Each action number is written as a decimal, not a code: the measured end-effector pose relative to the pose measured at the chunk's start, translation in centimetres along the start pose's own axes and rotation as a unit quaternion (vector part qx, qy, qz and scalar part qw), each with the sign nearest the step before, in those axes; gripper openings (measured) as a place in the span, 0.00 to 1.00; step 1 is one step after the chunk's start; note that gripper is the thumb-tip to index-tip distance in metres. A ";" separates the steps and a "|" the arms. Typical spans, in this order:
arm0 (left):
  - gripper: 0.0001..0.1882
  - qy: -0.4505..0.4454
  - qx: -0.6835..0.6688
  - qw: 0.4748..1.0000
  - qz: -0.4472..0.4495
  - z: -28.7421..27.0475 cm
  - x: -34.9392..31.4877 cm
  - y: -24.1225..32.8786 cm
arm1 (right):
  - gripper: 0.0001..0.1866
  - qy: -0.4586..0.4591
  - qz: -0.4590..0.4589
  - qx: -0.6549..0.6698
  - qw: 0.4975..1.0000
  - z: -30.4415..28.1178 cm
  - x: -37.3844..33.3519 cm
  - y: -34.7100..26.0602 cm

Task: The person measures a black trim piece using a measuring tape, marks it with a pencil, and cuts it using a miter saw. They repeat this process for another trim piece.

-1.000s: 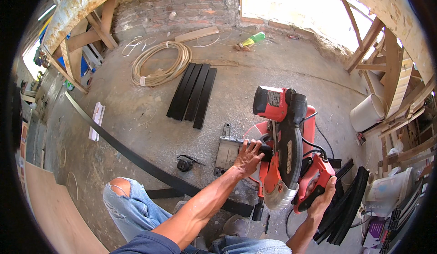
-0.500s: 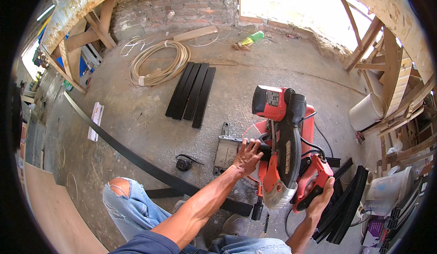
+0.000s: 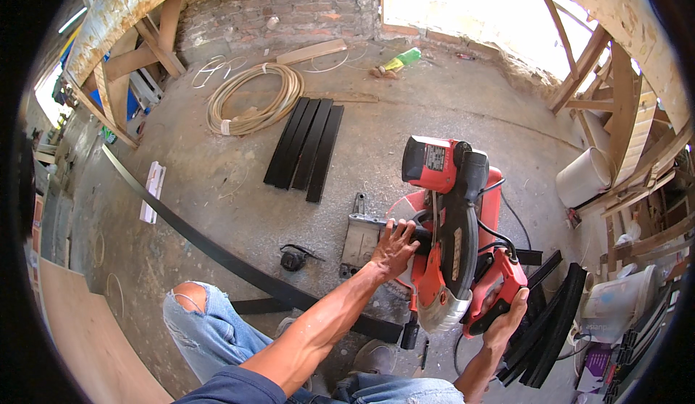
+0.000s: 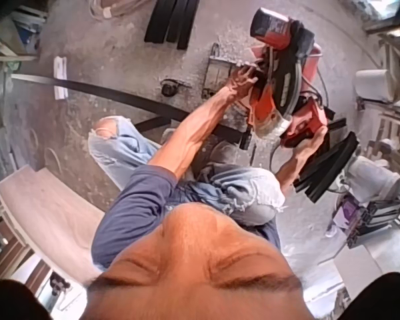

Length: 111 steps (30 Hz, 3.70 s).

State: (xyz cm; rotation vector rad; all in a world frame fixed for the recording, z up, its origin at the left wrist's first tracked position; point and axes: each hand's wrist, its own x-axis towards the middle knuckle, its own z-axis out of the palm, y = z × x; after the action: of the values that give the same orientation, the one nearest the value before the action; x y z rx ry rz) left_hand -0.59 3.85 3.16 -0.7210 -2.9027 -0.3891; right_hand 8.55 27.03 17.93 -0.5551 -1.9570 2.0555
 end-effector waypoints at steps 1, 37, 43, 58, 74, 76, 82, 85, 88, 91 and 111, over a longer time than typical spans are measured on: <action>0.16 -0.003 0.010 1.000 -0.001 0.0 0.0 0.0 | 0.33 -0.009 -0.005 0.000 1.000 0.0 0.0 0.0; 0.15 0.068 -0.028 0.996 0.059 2.9 -1.4 -1.5 | 0.36 -0.011 -0.032 -0.047 0.998 0.1 1.6 -0.7; 0.18 0.071 -0.010 0.996 0.058 1.5 -3.7 -2.8 | 0.34 -0.093 0.003 -0.074 0.993 3.2 5.0 -6.9; 0.16 -0.056 -0.089 0.981 0.166 -1.3 -7.3 -3.0 | 0.20 -0.192 0.010 -0.048 0.980 5.1 13.9 -12.2; 0.23 -0.066 -0.269 0.939 0.205 0.5 -3.2 10.8 | 0.27 -0.159 -0.044 -0.040 0.986 4.7 13.8 -11.1; 0.22 -0.031 -0.144 0.963 0.227 1.2 -2.1 11.2 | 0.29 -0.144 -0.068 -0.007 0.987 4.4 13.2 -10.3; 0.33 -0.023 0.025 0.980 0.198 3.5 3.4 14.5 | 0.25 -0.097 -0.163 0.062 0.980 3.9 13.1 -8.8; 0.34 -0.048 0.030 0.988 0.143 5.0 5.6 15.7 | 0.22 -0.085 -0.230 0.022 0.969 2.2 11.9 -8.9; 0.33 -0.019 0.058 0.989 0.135 6.7 5.9 14.1 | 0.17 -0.051 -0.227 0.081 0.969 -0.4 8.8 -5.9; 0.35 -0.049 0.038 0.992 0.111 6.3 6.3 14.2 | 0.15 -0.085 -0.257 -0.104 0.957 -5.4 2.4 2.3; 0.37 -0.067 -0.033 0.990 0.123 6.9 10.0 18.2 | 0.31 0.021 0.024 -0.434 0.900 -15.1 -8.5 15.4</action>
State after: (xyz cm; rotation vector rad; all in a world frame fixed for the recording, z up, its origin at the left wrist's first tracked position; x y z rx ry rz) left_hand -1.14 25.71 2.33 -1.1408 -2.8838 -0.4227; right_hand 24.01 35.86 3.13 -0.7925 -2.7915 1.0596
